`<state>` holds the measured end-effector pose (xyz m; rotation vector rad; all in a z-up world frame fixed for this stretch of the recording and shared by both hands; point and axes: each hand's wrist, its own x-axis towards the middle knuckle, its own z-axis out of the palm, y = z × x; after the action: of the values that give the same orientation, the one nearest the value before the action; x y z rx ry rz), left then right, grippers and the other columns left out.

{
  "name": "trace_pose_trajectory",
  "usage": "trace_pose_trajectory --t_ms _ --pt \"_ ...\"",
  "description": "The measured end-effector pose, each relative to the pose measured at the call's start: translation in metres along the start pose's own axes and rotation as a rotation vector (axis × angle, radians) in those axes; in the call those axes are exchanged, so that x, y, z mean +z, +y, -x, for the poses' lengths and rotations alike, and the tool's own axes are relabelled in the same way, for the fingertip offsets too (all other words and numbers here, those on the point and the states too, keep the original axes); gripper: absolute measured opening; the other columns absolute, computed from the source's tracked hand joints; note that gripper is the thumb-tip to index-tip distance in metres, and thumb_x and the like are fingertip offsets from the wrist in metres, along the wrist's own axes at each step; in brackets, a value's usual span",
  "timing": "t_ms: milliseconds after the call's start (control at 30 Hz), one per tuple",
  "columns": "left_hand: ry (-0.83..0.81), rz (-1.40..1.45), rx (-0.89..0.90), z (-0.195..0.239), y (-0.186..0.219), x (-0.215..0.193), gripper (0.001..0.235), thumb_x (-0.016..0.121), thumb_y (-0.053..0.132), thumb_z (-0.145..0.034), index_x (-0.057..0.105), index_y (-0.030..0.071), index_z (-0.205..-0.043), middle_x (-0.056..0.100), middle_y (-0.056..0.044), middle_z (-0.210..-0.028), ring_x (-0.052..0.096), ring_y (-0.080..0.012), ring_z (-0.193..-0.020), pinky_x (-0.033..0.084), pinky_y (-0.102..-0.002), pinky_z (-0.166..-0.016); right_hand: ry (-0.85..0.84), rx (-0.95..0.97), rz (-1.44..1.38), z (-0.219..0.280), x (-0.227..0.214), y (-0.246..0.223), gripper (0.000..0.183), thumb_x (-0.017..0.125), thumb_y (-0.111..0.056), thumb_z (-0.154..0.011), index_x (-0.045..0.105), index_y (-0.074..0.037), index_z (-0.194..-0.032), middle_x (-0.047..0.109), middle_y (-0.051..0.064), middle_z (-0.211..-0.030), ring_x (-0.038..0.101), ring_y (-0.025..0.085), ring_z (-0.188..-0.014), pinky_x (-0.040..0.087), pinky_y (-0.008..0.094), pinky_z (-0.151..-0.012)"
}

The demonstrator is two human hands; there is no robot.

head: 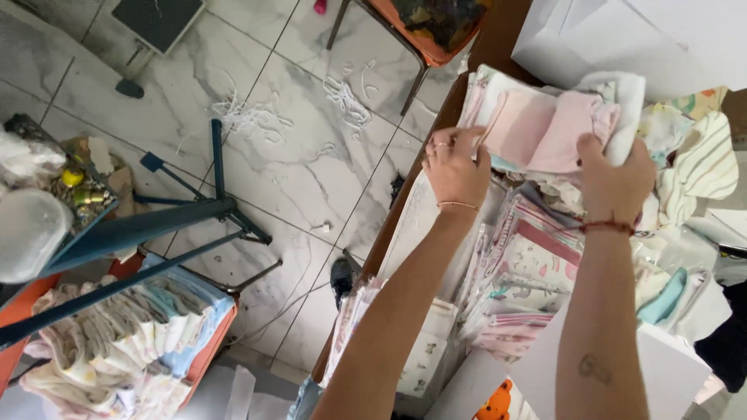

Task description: The person folds small white baby garments and places them into white boxes with clear windows. They also handle plastic-wrapped baby socks and bibs, arranging them on a table and into boxes. The person repeatedly picks up, folds, and places items into the packaging.

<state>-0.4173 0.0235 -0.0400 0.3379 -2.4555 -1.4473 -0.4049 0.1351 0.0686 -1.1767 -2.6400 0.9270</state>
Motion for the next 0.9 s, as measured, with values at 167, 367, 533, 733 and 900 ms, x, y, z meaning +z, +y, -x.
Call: trace_pose_trajectory --t_ms 167,367,533,733,900 --pt "-0.464 0.050 -0.345 -0.016 0.036 -0.017 0.036 0.051 0.016 -0.068 0.057 0.017 -0.104 0.048 -0.007 -0.105 0.045 -0.0226 -0.095 0.043 -0.036 -0.078 0.233 -0.177 0.003 -0.013 0.008 0.043 0.020 0.066 -0.031 -0.077 0.055 -0.014 -0.076 0.055 -0.004 -0.064 0.045 0.008 -0.055 0.039 0.030 -0.049" --pt "-0.403 0.053 -0.413 -0.023 0.045 -0.011 0.071 0.054 0.017 -0.062 0.029 0.019 -0.129 0.020 -0.011 -0.138 0.023 -0.0368 -0.122 0.027 -0.060 -0.091 0.074 -0.012 -0.109 0.014 0.007 -0.001 0.028 0.064 -0.026 -0.083 0.041 -0.016 -0.071 0.043 -0.006 -0.060 0.033 0.007 -0.053 0.030 0.025 -0.048" --pt "-0.355 0.066 -0.286 -0.002 0.049 -0.011 0.046 0.055 0.020 -0.071 0.041 0.008 -0.112 0.051 -0.013 -0.100 0.053 -0.0306 -0.092 0.016 -0.058 -0.101 0.165 -0.105 -0.100 -0.006 0.021 0.034 0.024 0.067 -0.028 -0.079 0.049 -0.013 -0.075 0.051 -0.003 -0.066 0.041 0.008 -0.057 0.036 0.027 -0.050" --pt "-0.327 0.563 -0.025 0.010 0.064 -0.028 0.041 0.044 0.003 -0.074 0.042 0.009 -0.115 0.050 -0.011 -0.115 0.052 -0.0207 -0.085 0.044 -0.030 -0.062 0.305 -0.009 -0.236 0.003 0.023 0.046 0.049 0.065 -0.034 -0.078 0.036 -0.002 -0.102 0.046 0.006 -0.094 0.043 0.009 -0.068 0.036 0.027 -0.050" --pt "-0.361 0.190 -0.328 -0.037 0.054 -0.029 0.061 0.045 0.023 -0.074 0.019 0.012 -0.128 0.015 -0.022 -0.139 0.011 -0.0383 -0.131 0.014 -0.059 -0.100 0.243 -0.143 -0.212 0.019 0.028 0.014 0.030 0.058 -0.024 -0.082 0.053 -0.006 -0.106 0.061 0.006 -0.092 0.056 0.016 -0.076 0.046 0.029 -0.061"
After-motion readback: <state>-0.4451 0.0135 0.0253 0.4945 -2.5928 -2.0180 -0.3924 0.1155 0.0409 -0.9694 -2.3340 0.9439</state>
